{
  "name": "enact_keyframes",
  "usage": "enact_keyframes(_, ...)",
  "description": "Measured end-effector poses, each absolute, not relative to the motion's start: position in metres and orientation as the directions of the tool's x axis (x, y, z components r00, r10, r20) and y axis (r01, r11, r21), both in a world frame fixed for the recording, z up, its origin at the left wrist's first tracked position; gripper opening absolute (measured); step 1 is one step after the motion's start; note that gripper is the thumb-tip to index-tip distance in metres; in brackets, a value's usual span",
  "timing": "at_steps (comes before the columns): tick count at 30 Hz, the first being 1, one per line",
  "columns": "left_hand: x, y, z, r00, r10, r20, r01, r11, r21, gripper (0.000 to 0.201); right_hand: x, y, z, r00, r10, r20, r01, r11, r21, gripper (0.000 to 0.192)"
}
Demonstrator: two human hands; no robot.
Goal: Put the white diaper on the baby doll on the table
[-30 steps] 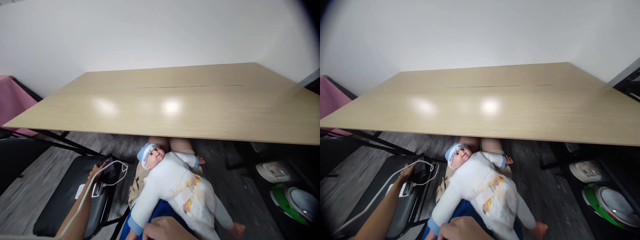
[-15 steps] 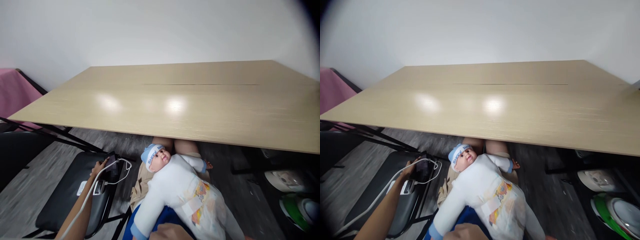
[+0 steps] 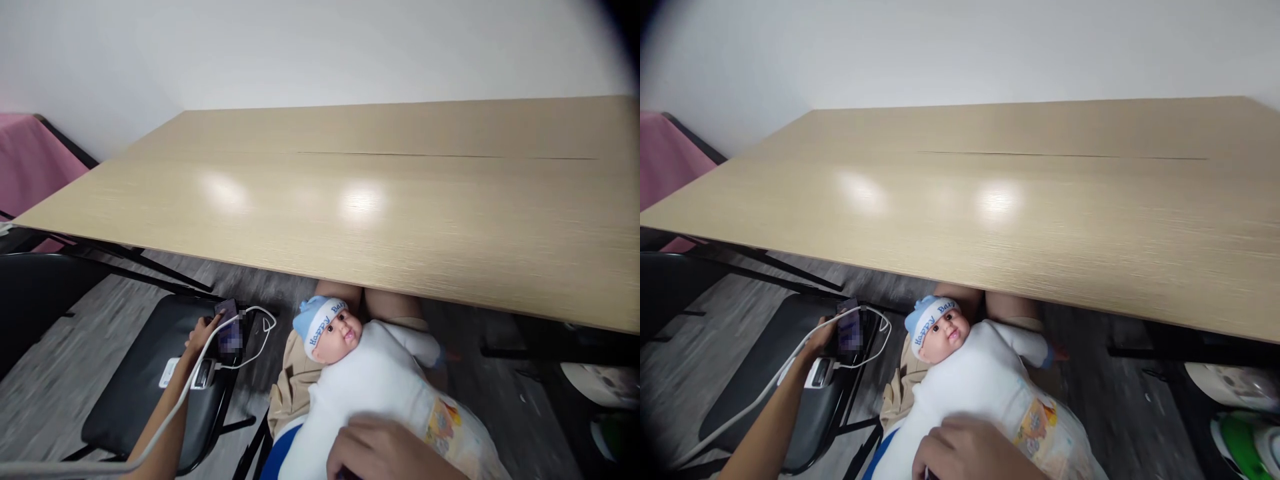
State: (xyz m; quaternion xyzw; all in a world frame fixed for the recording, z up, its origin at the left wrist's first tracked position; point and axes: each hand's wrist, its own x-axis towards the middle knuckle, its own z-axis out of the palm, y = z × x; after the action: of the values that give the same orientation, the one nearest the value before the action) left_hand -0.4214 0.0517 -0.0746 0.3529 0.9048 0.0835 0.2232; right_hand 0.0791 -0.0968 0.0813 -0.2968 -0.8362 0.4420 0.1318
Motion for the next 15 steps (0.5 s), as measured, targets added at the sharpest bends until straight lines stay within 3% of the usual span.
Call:
enact_keyframes(8, -0.437, 0.044, -0.094, -0.641, 0.668, -0.379, 0.588, 0.744, 0.316, 0.055, 0.066, -0.082, 0.087, -0.813, 0.562, -0.151, 0.427, 0.399, -0.811, 0.006)
enact_keyframes(15, -0.448, 0.042, -0.117, -0.631, 0.681, -0.371, 0.628, 0.729, 0.271, 0.066, 0.062, -0.084, 0.085, -0.805, 0.569, -0.165, 0.444, 0.395, -0.804, 0.009)
